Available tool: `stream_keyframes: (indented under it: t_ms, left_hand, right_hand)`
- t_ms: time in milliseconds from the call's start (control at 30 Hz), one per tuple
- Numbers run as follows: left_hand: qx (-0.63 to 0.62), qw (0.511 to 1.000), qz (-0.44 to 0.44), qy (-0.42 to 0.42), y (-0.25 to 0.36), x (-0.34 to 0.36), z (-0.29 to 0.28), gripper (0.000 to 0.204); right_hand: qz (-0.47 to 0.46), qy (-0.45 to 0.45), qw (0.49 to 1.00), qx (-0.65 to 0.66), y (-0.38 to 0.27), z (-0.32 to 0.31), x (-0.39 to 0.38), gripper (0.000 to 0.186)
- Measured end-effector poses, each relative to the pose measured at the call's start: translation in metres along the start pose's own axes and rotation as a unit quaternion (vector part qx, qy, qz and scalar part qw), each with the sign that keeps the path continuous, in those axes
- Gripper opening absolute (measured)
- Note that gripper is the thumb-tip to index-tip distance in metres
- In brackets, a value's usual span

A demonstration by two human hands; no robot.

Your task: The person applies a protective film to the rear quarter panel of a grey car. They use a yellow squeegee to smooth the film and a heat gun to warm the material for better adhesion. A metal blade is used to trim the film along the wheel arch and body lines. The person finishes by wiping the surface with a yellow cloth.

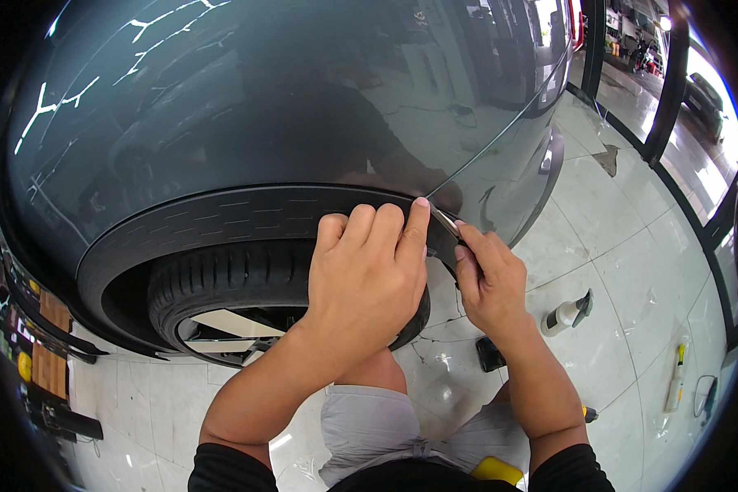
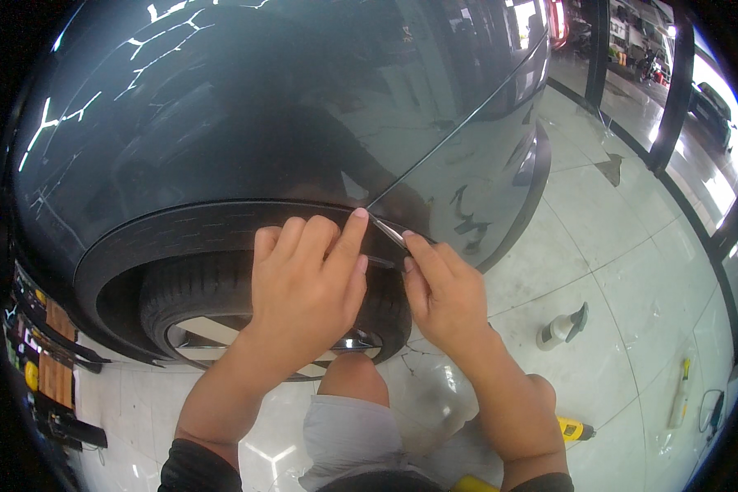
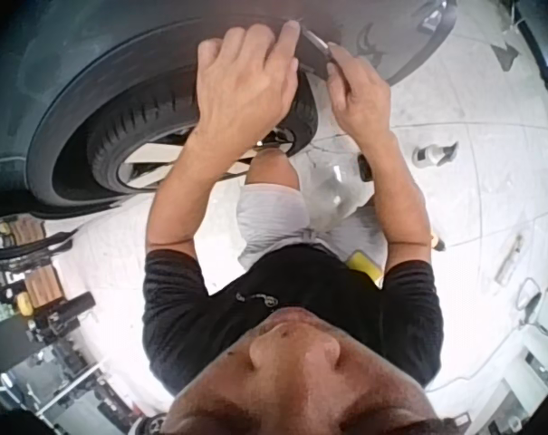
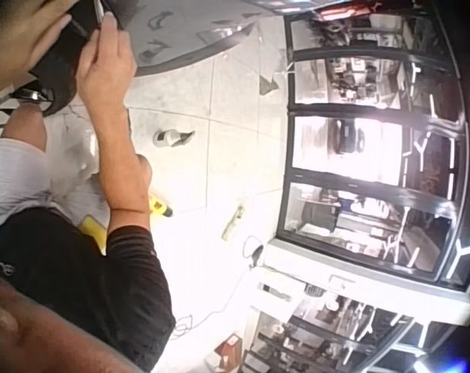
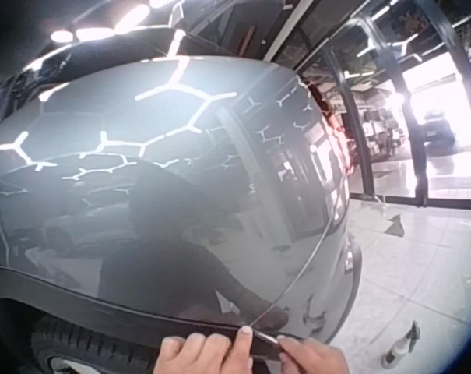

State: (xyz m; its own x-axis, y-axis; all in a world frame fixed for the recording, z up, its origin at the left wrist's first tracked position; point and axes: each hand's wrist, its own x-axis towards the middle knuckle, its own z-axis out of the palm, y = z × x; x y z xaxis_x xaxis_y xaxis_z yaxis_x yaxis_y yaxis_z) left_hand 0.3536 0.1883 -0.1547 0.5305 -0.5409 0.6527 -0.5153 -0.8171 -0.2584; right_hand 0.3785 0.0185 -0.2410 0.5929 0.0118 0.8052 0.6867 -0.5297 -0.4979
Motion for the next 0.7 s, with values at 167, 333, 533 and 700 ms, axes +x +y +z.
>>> stream_keyframes:
  t_ms: [167,333,533,700]
  left_hand:
    - [-0.043,0.999,-0.022,-0.002,0.002,-0.004,-0.007,0.045]
    - [-0.106,0.994,-0.015,0.020,-0.004,-0.021,-0.012,0.043]
    - [-0.048,0.996,0.012,0.077,-0.008,-0.021,-0.003,0.035]
    - [-0.027,0.995,0.039,0.090,-0.007,-0.010,0.006,0.031]
  right_hand:
    - [-0.033,0.000,0.999,0.013,0.000,-0.001,0.000,0.034]
    - [-0.044,0.003,0.999,0.025,-0.006,-0.001,-0.009,0.033]
    - [0.032,0.017,0.999,0.012,-0.008,-0.004,-0.011,0.029]
    - [0.048,0.032,0.997,0.046,-0.007,-0.002,-0.012,0.026]
